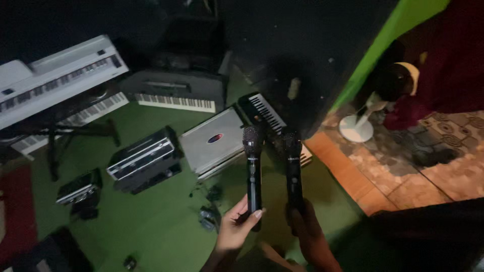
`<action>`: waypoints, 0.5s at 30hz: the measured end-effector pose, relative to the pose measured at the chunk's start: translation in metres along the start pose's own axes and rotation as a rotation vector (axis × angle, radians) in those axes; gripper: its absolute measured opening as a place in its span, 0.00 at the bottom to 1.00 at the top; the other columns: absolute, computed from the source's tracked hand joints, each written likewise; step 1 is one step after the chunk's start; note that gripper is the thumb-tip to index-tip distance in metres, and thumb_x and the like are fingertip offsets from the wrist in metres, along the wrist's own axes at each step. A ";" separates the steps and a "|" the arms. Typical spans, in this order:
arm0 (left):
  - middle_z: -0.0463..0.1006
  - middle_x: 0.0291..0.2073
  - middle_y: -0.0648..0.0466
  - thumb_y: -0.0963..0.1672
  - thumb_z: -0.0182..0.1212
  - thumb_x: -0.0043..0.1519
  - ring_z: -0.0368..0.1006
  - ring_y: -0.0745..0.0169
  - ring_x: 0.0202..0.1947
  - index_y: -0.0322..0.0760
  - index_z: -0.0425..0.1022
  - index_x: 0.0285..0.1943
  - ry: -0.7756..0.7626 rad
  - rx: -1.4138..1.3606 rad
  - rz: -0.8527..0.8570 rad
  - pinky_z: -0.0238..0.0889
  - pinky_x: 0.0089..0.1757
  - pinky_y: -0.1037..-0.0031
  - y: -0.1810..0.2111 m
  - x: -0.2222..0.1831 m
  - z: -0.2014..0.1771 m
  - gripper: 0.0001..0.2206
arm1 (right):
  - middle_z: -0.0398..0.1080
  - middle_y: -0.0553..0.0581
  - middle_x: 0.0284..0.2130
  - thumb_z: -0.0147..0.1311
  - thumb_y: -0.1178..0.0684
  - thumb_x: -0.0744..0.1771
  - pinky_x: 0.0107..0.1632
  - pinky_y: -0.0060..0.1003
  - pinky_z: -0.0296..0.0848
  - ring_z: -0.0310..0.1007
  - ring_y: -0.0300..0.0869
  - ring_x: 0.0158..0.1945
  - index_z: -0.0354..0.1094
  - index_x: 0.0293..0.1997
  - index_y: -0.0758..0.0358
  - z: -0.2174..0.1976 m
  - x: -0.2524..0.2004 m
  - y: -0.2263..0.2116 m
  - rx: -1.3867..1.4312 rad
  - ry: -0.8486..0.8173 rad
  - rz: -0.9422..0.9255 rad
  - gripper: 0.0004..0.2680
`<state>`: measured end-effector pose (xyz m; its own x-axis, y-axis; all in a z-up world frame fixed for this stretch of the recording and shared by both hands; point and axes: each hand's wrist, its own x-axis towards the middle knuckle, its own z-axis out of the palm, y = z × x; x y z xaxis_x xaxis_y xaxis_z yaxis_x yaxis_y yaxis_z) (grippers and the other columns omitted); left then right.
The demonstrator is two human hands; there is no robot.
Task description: The person places small cylindrical components, two wireless microphones, and two bodypack transmitters into a padded equipment case.
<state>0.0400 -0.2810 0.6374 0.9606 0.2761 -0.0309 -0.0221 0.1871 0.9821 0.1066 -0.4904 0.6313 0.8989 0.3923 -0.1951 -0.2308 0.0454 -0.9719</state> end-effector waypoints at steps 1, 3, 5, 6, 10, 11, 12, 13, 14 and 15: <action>0.81 0.52 0.53 0.37 0.62 0.62 0.78 0.68 0.48 0.28 0.60 0.74 -0.021 0.001 0.041 0.68 0.51 0.77 -0.002 0.009 0.010 0.28 | 0.61 0.50 0.29 0.44 0.49 0.70 0.30 0.33 0.62 0.57 0.35 0.28 0.59 0.60 0.61 -0.010 0.004 -0.002 0.013 0.010 -0.031 0.13; 0.81 0.54 0.53 0.37 0.62 0.63 0.76 0.69 0.50 0.28 0.60 0.74 -0.048 -0.004 0.006 0.67 0.52 0.77 -0.004 0.024 0.027 0.28 | 0.61 0.50 0.29 0.43 0.49 0.69 0.29 0.33 0.61 0.56 0.35 0.28 0.57 0.63 0.59 -0.028 0.010 -0.006 0.041 0.033 -0.087 0.15; 0.81 0.55 0.53 0.37 0.61 0.63 0.74 0.71 0.51 0.28 0.60 0.75 -0.088 0.014 -0.016 0.66 0.52 0.78 -0.004 0.038 0.041 0.28 | 0.61 0.49 0.29 0.44 0.49 0.69 0.30 0.32 0.61 0.56 0.35 0.28 0.57 0.63 0.60 -0.042 0.014 -0.008 0.050 0.079 -0.082 0.15; 0.80 0.55 0.52 0.37 0.61 0.64 0.73 0.71 0.51 0.28 0.60 0.75 -0.114 0.034 -0.016 0.65 0.52 0.78 -0.004 0.047 0.047 0.28 | 0.62 0.49 0.30 0.44 0.49 0.69 0.30 0.32 0.61 0.57 0.35 0.28 0.57 0.64 0.61 -0.049 0.016 -0.009 0.055 0.103 -0.079 0.16; 0.80 0.55 0.54 0.37 0.61 0.62 0.74 0.72 0.48 0.29 0.63 0.73 -0.209 -0.058 -0.089 0.68 0.48 0.78 -0.001 0.073 0.072 0.27 | 0.62 0.49 0.31 0.46 0.50 0.69 0.31 0.31 0.60 0.56 0.34 0.29 0.58 0.63 0.62 -0.068 0.015 -0.007 0.157 0.186 -0.113 0.15; 0.79 0.49 0.53 0.37 0.62 0.64 0.72 0.71 0.43 0.27 0.65 0.72 -0.244 -0.099 -0.148 0.66 0.44 0.76 0.002 0.080 0.077 0.25 | 0.61 0.49 0.31 0.47 0.51 0.70 0.32 0.31 0.59 0.56 0.35 0.30 0.60 0.62 0.64 -0.073 0.015 -0.008 0.167 0.207 -0.100 0.14; 0.77 0.43 0.52 0.38 0.62 0.65 0.69 0.70 0.37 0.24 0.68 0.71 -0.279 -0.140 -0.208 0.65 0.39 0.75 0.006 0.087 0.083 0.23 | 0.61 0.49 0.30 0.47 0.51 0.70 0.32 0.30 0.58 0.55 0.35 0.30 0.62 0.60 0.66 -0.077 0.016 -0.010 0.176 0.228 -0.088 0.13; 0.76 0.37 0.50 0.39 0.63 0.67 0.67 0.68 0.32 0.22 0.71 0.70 -0.315 -0.182 -0.270 0.63 0.34 0.73 0.008 0.094 0.090 0.21 | 0.61 0.50 0.29 0.48 0.51 0.70 0.32 0.31 0.59 0.56 0.35 0.30 0.62 0.61 0.63 -0.080 0.017 -0.011 0.207 0.283 -0.025 0.14; 0.79 0.38 0.50 0.39 0.63 0.65 0.69 0.68 0.31 0.26 0.71 0.68 -0.295 -0.074 -0.322 0.65 0.34 0.73 0.011 0.101 0.096 0.21 | 0.61 0.51 0.29 0.49 0.52 0.69 0.32 0.31 0.59 0.57 0.35 0.29 0.62 0.62 0.61 -0.082 0.018 -0.013 0.239 0.338 0.037 0.14; 0.82 0.39 0.49 0.40 0.63 0.63 0.71 0.67 0.30 0.29 0.71 0.67 -0.282 0.036 -0.365 0.66 0.33 0.73 0.014 0.112 0.101 0.21 | 0.62 0.51 0.28 0.50 0.53 0.68 0.32 0.31 0.59 0.58 0.36 0.29 0.62 0.63 0.59 -0.084 0.023 -0.016 0.273 0.396 0.092 0.15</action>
<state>0.1756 -0.3429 0.6667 0.9418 -0.0698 -0.3290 0.3363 0.1900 0.9224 0.1621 -0.5590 0.6317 0.9306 0.0285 -0.3649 -0.3573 0.2873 -0.8887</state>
